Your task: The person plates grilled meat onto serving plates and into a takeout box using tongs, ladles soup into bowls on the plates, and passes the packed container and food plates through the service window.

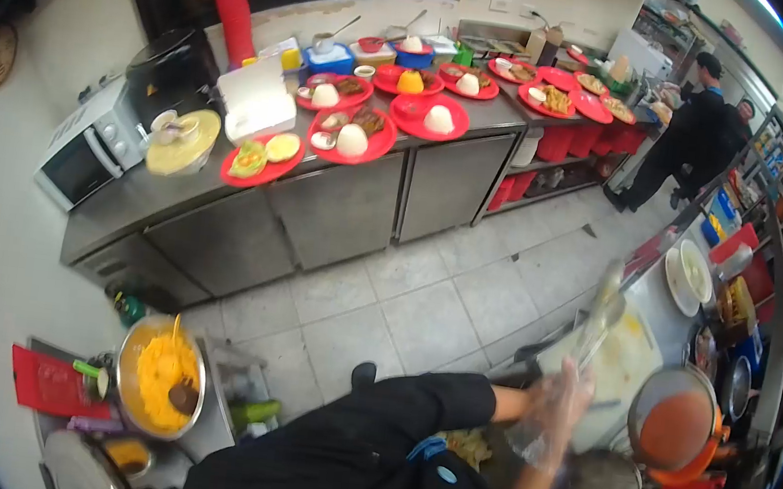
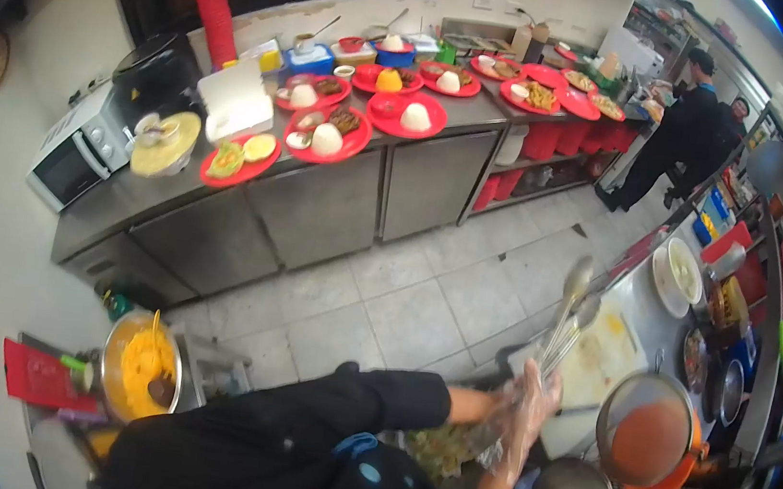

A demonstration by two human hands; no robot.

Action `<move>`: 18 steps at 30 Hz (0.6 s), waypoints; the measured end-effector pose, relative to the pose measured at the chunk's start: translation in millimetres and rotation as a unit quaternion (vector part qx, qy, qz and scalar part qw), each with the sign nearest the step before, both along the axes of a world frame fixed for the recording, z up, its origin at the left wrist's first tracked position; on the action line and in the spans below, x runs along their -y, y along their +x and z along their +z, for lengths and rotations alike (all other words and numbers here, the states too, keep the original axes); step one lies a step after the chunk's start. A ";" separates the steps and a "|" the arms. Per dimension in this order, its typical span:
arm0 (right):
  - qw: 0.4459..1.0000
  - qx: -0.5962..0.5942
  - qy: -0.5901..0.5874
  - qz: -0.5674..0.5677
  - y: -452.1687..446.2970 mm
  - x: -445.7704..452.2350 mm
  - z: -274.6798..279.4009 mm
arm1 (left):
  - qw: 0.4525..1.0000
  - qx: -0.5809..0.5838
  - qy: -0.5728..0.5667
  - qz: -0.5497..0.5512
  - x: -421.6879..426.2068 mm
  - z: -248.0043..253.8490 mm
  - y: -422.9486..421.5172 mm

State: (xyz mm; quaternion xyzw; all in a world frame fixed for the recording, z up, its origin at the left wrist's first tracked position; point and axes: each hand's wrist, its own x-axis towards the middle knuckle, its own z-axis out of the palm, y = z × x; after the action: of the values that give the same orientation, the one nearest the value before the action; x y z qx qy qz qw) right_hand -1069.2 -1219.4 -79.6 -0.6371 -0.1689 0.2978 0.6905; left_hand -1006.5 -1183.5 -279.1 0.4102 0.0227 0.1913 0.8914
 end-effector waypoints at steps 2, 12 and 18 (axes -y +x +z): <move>1.000 0.025 0.001 -0.015 12.7 -21.1 -8.1 | 0.991 -0.035 0.124 -0.044 -10.4 22.2 2.5; 0.944 0.040 0.035 -0.325 53.3 -46.9 -4.0 | 0.908 -0.127 0.383 -0.115 -86.7 49.1 -31.6; 0.830 0.131 0.241 -0.486 152.3 -67.4 -16.6 | 0.787 -0.184 0.588 -0.039 -230.6 73.8 -89.3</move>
State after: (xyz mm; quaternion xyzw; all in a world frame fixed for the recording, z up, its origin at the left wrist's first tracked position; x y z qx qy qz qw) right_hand -916.9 -1152.0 -96.2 -0.4831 0.0068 -0.2129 0.8493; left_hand -1095.7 -952.9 -205.4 0.8826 0.0535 0.0535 0.4640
